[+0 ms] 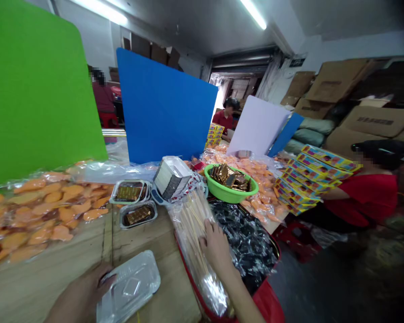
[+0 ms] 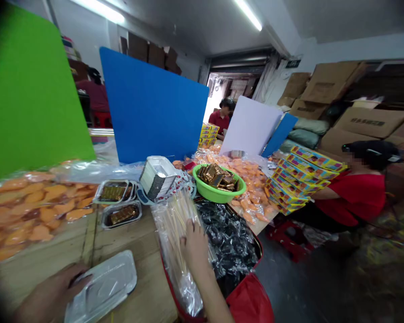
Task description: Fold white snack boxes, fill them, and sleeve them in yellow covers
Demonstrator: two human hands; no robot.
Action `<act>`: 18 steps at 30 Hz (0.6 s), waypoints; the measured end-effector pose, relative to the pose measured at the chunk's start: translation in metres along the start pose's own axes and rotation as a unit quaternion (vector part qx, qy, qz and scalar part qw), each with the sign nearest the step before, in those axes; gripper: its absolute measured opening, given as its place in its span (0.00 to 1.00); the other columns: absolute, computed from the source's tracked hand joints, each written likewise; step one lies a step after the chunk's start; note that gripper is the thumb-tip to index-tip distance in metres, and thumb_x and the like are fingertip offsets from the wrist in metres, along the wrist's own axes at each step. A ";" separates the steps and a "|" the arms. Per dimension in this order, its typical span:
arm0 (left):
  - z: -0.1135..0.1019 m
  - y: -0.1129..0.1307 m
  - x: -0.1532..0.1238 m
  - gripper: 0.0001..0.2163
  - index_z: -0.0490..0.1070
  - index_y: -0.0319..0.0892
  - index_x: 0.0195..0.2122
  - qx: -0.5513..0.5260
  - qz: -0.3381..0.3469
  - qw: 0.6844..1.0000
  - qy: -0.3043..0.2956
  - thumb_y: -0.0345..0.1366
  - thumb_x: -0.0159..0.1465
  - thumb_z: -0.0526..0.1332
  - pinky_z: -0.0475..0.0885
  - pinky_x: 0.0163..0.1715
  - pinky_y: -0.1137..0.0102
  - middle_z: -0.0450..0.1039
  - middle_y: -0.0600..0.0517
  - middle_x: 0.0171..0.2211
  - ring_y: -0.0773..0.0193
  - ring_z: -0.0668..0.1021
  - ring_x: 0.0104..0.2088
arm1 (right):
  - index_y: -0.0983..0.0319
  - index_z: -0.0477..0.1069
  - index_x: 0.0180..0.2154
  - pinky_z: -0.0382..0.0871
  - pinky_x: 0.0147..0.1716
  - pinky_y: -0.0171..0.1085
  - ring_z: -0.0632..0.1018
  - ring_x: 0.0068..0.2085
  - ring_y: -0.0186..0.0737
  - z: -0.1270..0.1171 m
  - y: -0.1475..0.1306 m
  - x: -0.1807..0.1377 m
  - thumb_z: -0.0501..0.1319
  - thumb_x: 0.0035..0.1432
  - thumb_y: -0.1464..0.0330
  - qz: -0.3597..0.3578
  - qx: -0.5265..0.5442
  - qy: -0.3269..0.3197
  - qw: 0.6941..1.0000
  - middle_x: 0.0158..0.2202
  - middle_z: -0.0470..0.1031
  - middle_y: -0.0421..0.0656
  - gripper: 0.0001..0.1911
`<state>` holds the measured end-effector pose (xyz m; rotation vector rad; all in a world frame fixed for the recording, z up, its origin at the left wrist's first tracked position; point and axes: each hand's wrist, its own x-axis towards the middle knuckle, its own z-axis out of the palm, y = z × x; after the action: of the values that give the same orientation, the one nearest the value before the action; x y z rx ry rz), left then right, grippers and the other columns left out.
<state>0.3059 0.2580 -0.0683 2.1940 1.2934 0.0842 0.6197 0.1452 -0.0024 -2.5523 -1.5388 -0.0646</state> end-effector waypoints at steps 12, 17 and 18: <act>-0.007 0.002 -0.006 0.13 0.71 0.42 0.39 -0.035 0.063 0.997 0.036 0.39 0.58 0.51 0.67 0.41 0.65 0.72 0.45 0.38 0.55 0.74 0.40 | 0.68 0.48 0.60 0.55 0.53 0.48 0.61 0.58 0.49 -0.001 0.027 -0.021 0.53 0.56 0.62 0.072 0.084 -0.009 0.994 0.59 0.58 0.53 0.33; -0.007 0.008 -0.005 0.11 0.71 0.41 0.34 -0.010 0.058 0.998 0.035 0.37 0.59 0.51 0.66 0.38 0.64 0.72 0.46 0.35 0.55 0.74 0.37 | 0.65 0.41 0.62 0.56 0.51 0.54 0.60 0.57 0.56 -0.010 0.024 -0.021 0.57 0.51 0.57 0.090 0.082 -0.048 0.991 0.59 0.56 0.54 0.43; -0.007 0.009 -0.005 0.11 0.71 0.41 0.35 -0.013 0.058 0.998 0.034 0.37 0.59 0.51 0.66 0.38 0.64 0.72 0.46 0.35 0.55 0.74 0.37 | 0.65 0.42 0.62 0.57 0.50 0.54 0.61 0.56 0.56 -0.010 0.022 -0.021 0.58 0.51 0.58 0.074 0.071 -0.059 0.993 0.58 0.58 0.55 0.43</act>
<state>0.3081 0.2539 -0.0570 2.2601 1.1930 0.2207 0.6294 0.1148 0.0028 -2.5883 -1.3323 0.2109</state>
